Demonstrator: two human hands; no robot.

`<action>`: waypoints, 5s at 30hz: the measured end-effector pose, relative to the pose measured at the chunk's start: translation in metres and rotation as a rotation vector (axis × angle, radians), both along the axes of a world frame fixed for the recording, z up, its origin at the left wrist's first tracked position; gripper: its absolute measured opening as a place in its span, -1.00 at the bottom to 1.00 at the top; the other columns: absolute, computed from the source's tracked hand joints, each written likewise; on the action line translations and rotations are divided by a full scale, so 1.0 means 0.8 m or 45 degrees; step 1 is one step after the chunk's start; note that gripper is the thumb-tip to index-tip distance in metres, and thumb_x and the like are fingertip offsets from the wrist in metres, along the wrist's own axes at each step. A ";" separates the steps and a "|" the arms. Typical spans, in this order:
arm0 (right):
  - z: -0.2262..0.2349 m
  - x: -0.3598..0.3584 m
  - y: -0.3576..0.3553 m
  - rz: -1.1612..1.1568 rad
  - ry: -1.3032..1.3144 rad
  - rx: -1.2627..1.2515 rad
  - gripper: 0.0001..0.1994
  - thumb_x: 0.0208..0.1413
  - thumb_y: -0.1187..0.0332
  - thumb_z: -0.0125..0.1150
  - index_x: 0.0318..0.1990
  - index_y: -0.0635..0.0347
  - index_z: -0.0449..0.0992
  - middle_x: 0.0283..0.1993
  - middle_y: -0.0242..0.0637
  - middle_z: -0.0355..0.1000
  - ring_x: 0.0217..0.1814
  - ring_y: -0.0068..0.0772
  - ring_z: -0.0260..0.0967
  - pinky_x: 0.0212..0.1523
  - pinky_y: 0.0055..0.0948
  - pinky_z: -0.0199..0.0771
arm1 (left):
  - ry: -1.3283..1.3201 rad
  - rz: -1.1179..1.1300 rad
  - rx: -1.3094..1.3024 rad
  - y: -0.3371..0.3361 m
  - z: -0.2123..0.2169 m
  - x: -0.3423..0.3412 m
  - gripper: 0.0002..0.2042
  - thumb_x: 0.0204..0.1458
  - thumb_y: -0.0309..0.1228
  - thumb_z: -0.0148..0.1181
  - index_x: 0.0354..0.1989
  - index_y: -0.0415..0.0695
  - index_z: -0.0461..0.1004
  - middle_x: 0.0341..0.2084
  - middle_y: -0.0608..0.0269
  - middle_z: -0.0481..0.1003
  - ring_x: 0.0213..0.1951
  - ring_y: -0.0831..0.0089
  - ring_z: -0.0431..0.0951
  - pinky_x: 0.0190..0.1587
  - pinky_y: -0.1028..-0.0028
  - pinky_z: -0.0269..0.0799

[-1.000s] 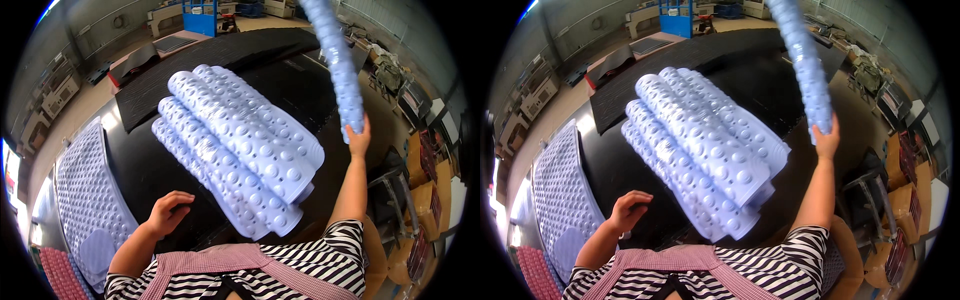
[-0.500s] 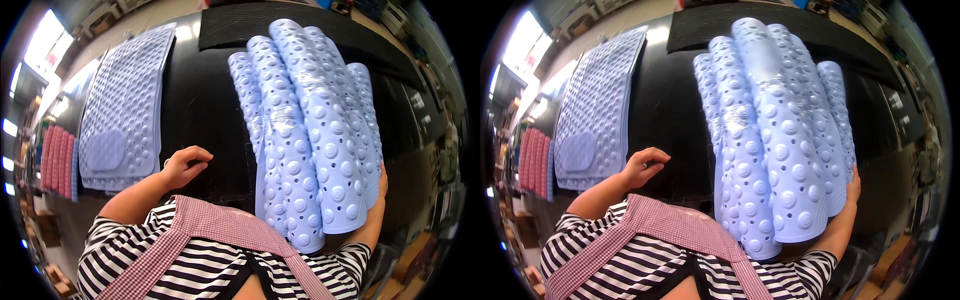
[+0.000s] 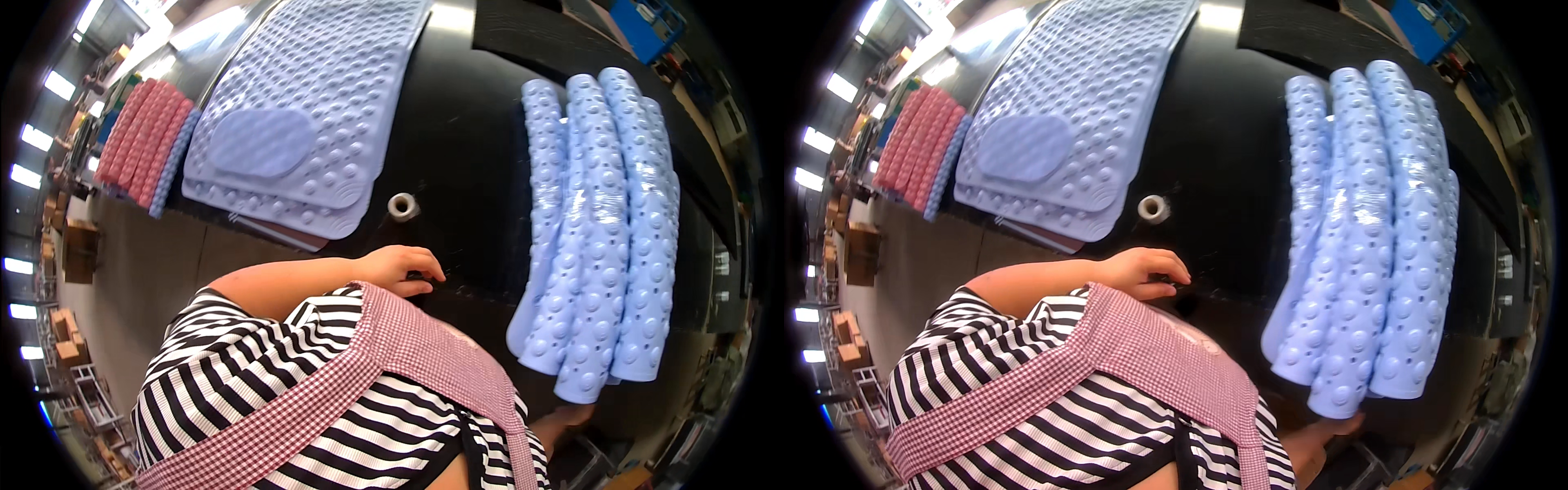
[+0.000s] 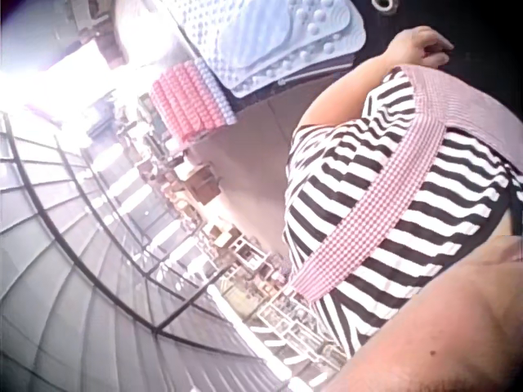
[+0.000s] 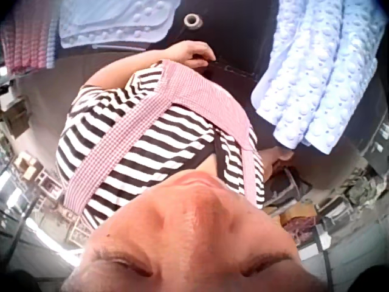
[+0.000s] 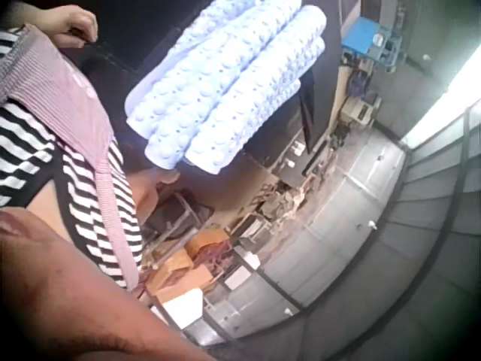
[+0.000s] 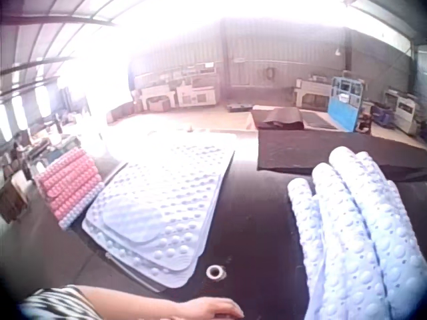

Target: The person rolls blue textured plastic mats one at a time on a large table, lifts them to check the underside, and wipes the exterior of the finished rolls with a cloth.

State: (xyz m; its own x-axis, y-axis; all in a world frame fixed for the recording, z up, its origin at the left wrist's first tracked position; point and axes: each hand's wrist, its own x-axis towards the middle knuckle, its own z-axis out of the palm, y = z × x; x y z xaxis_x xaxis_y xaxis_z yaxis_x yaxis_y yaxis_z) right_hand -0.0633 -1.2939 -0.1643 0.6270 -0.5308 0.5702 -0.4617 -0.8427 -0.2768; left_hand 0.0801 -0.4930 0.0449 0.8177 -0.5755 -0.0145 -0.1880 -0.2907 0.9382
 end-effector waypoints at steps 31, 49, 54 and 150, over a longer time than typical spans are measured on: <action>-0.281 -0.031 1.019 1.318 1.981 0.609 -0.65 0.28 0.34 0.27 0.17 0.23 0.57 0.00 -0.18 0.63 0.02 -0.31 0.58 0.06 -0.37 0.55 | 1.421 1.070 0.572 0.279 -0.445 -0.688 -0.40 0.14 -0.02 0.24 0.34 0.02 0.39 0.46 0.01 0.18 0.45 -0.11 0.15 0.40 -0.02 0.20; -0.689 -0.003 1.215 1.552 2.144 -0.830 -0.44 0.19 -0.01 0.30 0.35 -0.22 0.49 0.67 0.07 -0.28 0.72 0.07 -0.37 0.61 -0.01 -0.17 | 1.144 1.612 0.681 0.244 -0.514 -0.733 -0.71 -0.10 -0.31 0.42 -0.15 0.04 0.62 0.23 0.21 0.45 0.41 0.07 0.23 0.47 -0.20 -0.13; -0.732 0.019 1.233 1.515 2.131 -1.262 -0.44 0.17 -0.05 0.31 0.35 -0.32 0.48 0.70 -0.02 -0.38 0.74 0.02 -0.53 0.61 0.08 -0.24 | 1.195 1.559 0.742 0.271 -0.525 -0.734 -0.71 -0.18 -0.35 0.44 -0.20 0.02 0.63 0.21 0.18 0.46 0.39 0.03 0.25 0.47 -0.23 -0.12; 0.414 0.206 0.649 0.470 -0.182 0.856 -0.86 0.36 0.37 0.20 -0.22 0.24 0.55 -0.35 -0.46 0.49 -0.33 -0.64 0.33 -0.25 -0.53 0.39 | -0.530 -0.526 -0.581 -0.104 0.100 0.147 -0.29 0.03 -0.47 0.32 0.42 -0.19 0.24 0.18 -0.13 0.45 0.18 -0.06 0.46 0.28 0.12 0.35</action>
State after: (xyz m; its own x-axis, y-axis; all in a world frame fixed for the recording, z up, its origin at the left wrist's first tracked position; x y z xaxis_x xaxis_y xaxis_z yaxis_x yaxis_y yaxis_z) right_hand 0.1016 -0.7743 0.1672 0.7749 -0.5625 0.2882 -0.1056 -0.5648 -0.8184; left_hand 0.1974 -0.5766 0.1249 0.4193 -0.7118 0.5635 -0.5639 0.2823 0.7761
